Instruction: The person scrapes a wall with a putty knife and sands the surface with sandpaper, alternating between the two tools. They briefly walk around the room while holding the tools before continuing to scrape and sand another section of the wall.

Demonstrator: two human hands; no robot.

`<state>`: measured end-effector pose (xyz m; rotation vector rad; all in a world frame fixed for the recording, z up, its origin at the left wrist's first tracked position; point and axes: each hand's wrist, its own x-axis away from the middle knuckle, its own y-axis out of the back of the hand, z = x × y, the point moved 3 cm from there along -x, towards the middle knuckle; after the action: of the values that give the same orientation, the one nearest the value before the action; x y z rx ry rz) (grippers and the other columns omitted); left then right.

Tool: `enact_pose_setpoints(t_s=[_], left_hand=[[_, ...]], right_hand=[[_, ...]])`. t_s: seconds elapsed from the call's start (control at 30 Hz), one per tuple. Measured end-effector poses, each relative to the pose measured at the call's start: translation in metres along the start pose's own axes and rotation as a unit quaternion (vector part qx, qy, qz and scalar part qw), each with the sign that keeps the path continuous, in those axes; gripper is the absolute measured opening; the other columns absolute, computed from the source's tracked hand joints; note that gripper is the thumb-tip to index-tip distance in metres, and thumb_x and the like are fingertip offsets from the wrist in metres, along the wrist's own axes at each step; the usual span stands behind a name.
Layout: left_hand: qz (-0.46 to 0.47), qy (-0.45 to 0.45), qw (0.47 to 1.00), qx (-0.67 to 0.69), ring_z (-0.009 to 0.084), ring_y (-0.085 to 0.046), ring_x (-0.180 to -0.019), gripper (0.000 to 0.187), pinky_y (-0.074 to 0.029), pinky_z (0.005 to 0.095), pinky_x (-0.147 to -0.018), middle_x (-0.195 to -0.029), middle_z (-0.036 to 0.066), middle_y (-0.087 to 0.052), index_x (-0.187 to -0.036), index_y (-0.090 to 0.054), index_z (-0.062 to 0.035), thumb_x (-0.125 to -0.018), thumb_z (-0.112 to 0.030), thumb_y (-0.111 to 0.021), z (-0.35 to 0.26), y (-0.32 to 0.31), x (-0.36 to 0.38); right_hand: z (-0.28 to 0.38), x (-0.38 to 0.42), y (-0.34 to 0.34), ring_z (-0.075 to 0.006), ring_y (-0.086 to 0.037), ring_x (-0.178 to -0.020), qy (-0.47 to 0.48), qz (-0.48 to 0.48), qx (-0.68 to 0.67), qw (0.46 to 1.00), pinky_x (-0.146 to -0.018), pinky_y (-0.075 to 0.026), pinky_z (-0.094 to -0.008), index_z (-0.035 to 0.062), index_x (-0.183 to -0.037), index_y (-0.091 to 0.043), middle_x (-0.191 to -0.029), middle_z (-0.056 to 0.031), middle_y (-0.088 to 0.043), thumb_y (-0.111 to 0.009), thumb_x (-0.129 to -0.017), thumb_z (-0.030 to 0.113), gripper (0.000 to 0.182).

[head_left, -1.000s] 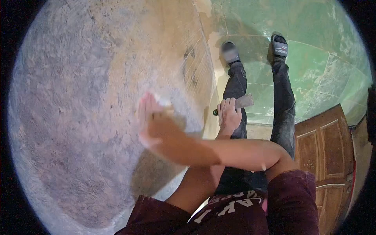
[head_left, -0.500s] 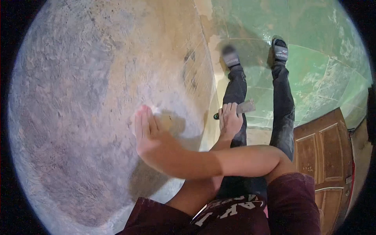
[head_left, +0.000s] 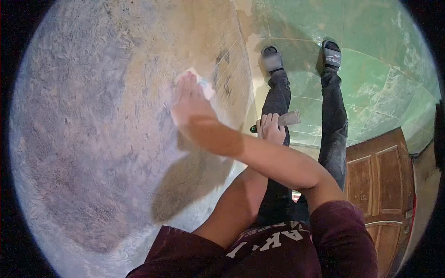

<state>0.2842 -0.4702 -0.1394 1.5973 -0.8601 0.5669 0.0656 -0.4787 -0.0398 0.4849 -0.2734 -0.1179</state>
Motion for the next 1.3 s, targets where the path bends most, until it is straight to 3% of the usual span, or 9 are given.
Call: enact_pose_setpoints(t_s=[0.1, 0.27, 0.37, 0.4, 0.6, 0.83, 0.93, 1.1, 1.3], left_hand=[[0.015, -0.01, 1.0, 0.008, 0.0309, -0.055, -0.104, 0.016, -0.039, 0.0453, -0.091, -0.099, 0.011, -0.062, -0.101, -0.061, -0.0087, -0.088, -0.018, -0.06, -0.001, 0.002, -0.001], [-0.003, 0.001, 1.0, 0.008, 0.0317, -0.055, -0.104, 0.017, -0.039, 0.0453, -0.092, -0.098, 0.011, -0.061, -0.101, -0.061, -0.0084, -0.088, -0.019, -0.06, 0.002, -0.003, 0.007], [-0.045, -0.021, 0.999, -0.002, 0.0322, -0.055, -0.103, 0.017, -0.039, 0.0453, -0.092, -0.099, 0.011, -0.061, -0.102, -0.061, -0.0082, -0.089, -0.019, -0.059, -0.003, -0.002, -0.007], [-0.029, -0.027, 0.999, 0.01, 0.0323, -0.055, -0.103, 0.017, -0.039, 0.0456, -0.091, -0.099, 0.012, -0.062, -0.102, -0.061, -0.008, -0.089, -0.019, -0.059, -0.004, 0.004, -0.003], [0.025, 0.007, 1.0, 0.006, 0.0326, -0.055, -0.103, 0.02, -0.04, 0.0454, -0.09, -0.1, 0.012, -0.062, -0.103, -0.061, -0.007, -0.087, -0.019, -0.061, -0.003, 0.004, 0.001], [-0.031, -0.036, 0.999, 0.014, 0.0305, -0.056, -0.1, 0.016, -0.041, 0.0456, -0.087, -0.096, 0.011, -0.061, -0.098, -0.061, -0.0078, -0.085, -0.017, -0.063, -0.003, 0.011, 0.0], [-0.019, -0.019, 1.0, 0.001, 0.0307, -0.056, -0.1, 0.017, -0.041, 0.0457, -0.088, -0.097, 0.011, -0.061, -0.099, -0.061, -0.0071, -0.086, -0.017, -0.062, 0.0, 0.008, -0.001], [-0.012, -0.024, 1.0, 0.012, 0.0313, -0.055, -0.1, 0.015, -0.041, 0.046, -0.088, -0.096, 0.012, -0.06, -0.099, -0.061, -0.0075, -0.087, -0.017, -0.062, 0.0, 0.009, 0.0], [-0.018, -0.017, 1.0, 0.004, 0.0317, -0.055, -0.1, 0.015, -0.041, 0.047, -0.088, -0.096, 0.012, -0.06, -0.098, -0.06, -0.0071, -0.087, -0.017, -0.062, -0.003, 0.001, 0.007]], right_hand=[[0.082, 0.046, 0.013, -0.0507, -0.048, -0.133, 0.065, 0.001, 0.177, 0.982, -0.114, -0.037, -0.052, -0.0283, -0.127, -0.045, -0.131, -0.0447, -0.051, -0.05, -0.081, 0.008, 0.059], [-0.011, 0.002, -0.022, -0.0464, -0.05, -0.131, -0.029, -0.002, 0.029, 0.999, -0.11, -0.041, -0.0497, -0.024, -0.128, -0.049, -0.137, -0.039, -0.05, -0.049, -0.084, 0.008, 0.054], [0.038, 0.033, 0.003, -0.0464, -0.049, -0.132, -0.024, -0.038, 0.007, 0.999, -0.111, -0.04, -0.0514, -0.0233, -0.129, -0.049, -0.138, -0.0388, -0.049, -0.051, -0.085, 0.008, 0.054], [0.057, 0.043, 0.035, -0.0463, -0.049, -0.133, 0.071, 0.042, 0.048, 0.995, -0.111, -0.04, -0.0518, -0.022, -0.13, -0.048, -0.137, -0.0378, -0.05, -0.053, -0.084, 0.009, 0.056], [-0.017, -0.005, -0.003, -0.0479, -0.048, -0.133, 0.015, 0.017, 0.027, 0.999, -0.115, -0.036, -0.0522, -0.0228, -0.131, -0.046, -0.134, -0.0379, -0.052, -0.053, -0.082, 0.01, 0.059], [0.025, 0.044, 0.028, -0.0466, -0.045, -0.136, 0.024, 0.057, -0.079, 0.995, -0.117, -0.035, -0.0478, -0.0232, -0.133, -0.044, -0.138, -0.0388, -0.048, -0.051, -0.083, 0.011, 0.061], [-0.002, 0.013, 0.016, -0.0449, -0.048, -0.135, 0.018, 0.063, 0.078, 0.995, -0.113, -0.042, -0.044, -0.0201, -0.138, -0.039, -0.141, -0.039, -0.045, -0.052, -0.081, 0.007, 0.064], [0.003, 0.085, 0.018, -0.0396, -0.046, -0.138, 0.146, 0.063, -0.07, 0.985, -0.116, -0.038, -0.0452, -0.0144, -0.137, -0.044, -0.144, -0.0352, -0.044, -0.053, -0.085, 0.008, 0.057], [-0.004, 0.08, 0.007, -0.0363, -0.038, -0.145, 0.129, 0.053, -0.072, 0.988, -0.118, -0.036, -0.0474, -0.0103, -0.144, -0.037, -0.153, -0.0273, -0.037, -0.053, -0.086, 0.007, 0.062]])
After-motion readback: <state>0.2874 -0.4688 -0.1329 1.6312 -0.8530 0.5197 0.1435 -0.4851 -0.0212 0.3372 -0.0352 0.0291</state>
